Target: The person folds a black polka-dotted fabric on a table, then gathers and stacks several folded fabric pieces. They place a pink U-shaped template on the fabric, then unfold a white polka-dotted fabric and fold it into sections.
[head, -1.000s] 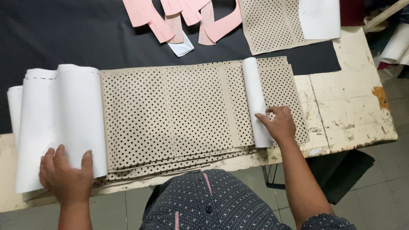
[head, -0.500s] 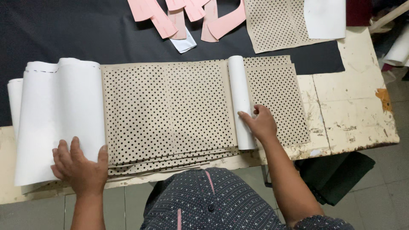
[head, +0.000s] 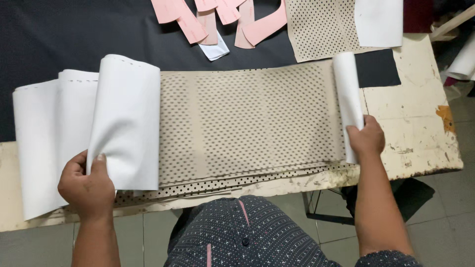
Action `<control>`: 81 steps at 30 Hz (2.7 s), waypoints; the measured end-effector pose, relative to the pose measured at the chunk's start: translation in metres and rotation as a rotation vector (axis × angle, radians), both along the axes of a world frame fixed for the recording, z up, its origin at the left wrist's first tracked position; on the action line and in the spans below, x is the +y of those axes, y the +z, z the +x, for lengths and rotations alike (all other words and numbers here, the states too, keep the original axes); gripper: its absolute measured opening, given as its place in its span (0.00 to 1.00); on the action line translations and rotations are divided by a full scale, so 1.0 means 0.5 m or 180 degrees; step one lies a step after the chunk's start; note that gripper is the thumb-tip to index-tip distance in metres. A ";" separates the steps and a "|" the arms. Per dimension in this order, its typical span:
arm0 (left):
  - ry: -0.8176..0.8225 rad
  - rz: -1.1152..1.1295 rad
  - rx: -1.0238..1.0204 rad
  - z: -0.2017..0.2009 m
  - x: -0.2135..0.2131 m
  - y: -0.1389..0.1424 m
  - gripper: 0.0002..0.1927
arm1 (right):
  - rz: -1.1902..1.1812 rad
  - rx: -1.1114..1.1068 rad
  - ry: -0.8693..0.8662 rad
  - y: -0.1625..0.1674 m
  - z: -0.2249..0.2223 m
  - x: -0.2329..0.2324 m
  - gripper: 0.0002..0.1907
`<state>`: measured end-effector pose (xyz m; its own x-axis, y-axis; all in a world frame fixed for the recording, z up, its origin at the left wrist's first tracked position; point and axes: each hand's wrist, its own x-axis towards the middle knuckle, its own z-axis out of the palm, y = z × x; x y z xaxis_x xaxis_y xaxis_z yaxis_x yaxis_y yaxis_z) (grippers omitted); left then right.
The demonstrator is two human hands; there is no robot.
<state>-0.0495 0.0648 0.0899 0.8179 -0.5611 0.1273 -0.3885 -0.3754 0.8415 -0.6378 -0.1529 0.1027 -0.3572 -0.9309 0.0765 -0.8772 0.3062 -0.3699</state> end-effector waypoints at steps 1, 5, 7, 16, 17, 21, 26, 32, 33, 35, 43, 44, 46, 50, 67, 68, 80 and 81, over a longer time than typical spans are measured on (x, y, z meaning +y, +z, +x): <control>0.0090 -0.0073 0.0325 -0.004 -0.004 0.000 0.10 | 0.0047 0.0289 -0.0070 -0.008 -0.028 0.003 0.25; 0.0350 -0.0154 0.0482 0.007 -0.003 -0.036 0.12 | 0.0086 0.1090 -0.0098 -0.068 -0.048 0.047 0.22; 0.0514 -0.0114 0.0464 0.025 0.005 -0.063 0.14 | -0.0053 0.1299 0.0218 -0.089 -0.032 0.072 0.24; 0.0351 0.0127 0.0671 0.052 0.029 -0.120 0.21 | -0.0769 0.0865 0.0092 -0.079 -0.016 0.086 0.25; 0.0326 0.0159 0.0509 0.048 0.026 -0.122 0.20 | -0.1055 0.1328 0.0066 -0.073 -0.025 0.076 0.29; 0.0285 0.0139 0.0309 0.040 0.021 -0.122 0.19 | 0.0902 -0.0594 -0.0523 -0.057 -0.040 0.050 0.33; 0.0337 0.0212 0.0594 0.036 0.023 -0.114 0.20 | 0.0226 0.0243 -0.0443 -0.042 -0.050 0.045 0.25; 0.0271 0.0091 0.0644 0.031 0.023 -0.104 0.22 | -0.0508 0.1768 0.0464 -0.079 0.013 0.066 0.23; 0.0280 0.0173 0.0607 0.031 0.024 -0.103 0.22 | -0.0184 0.1117 0.0497 -0.086 0.019 0.072 0.22; 0.0308 0.0296 0.0625 0.032 0.027 -0.102 0.23 | 0.0465 -0.0182 0.0552 -0.094 0.023 0.088 0.22; 0.0191 0.0371 0.0277 0.044 0.030 -0.110 0.25 | 0.0383 0.0128 -0.0288 -0.049 -0.012 0.032 0.29; 0.0180 0.0344 0.0312 0.044 0.029 -0.111 0.25 | 0.0918 -0.0224 -0.0426 -0.038 -0.005 0.029 0.32; 0.0187 0.0297 0.0381 0.045 0.030 -0.111 0.25 | 0.1078 0.0149 -0.0025 -0.037 0.044 0.051 0.32; 0.0198 0.0427 0.0409 0.048 0.035 -0.107 0.25 | 0.1450 -0.0743 0.0677 -0.010 0.123 0.116 0.31; 0.0150 0.0414 0.0502 0.045 0.037 -0.105 0.23 | 0.0295 -0.0603 0.1747 -0.056 0.391 0.152 0.30; 0.0133 0.0384 0.0513 0.044 0.037 -0.106 0.23 | 0.0009 -0.0400 0.1813 -0.057 0.398 0.144 0.34; 0.0100 0.0363 0.0626 0.062 0.042 -0.114 0.24 | 0.0273 0.0476 0.1176 -0.027 0.349 0.058 0.29; 0.0068 0.0337 0.0566 0.064 0.043 -0.114 0.24 | -0.0014 0.0749 0.1203 -0.025 0.351 0.066 0.30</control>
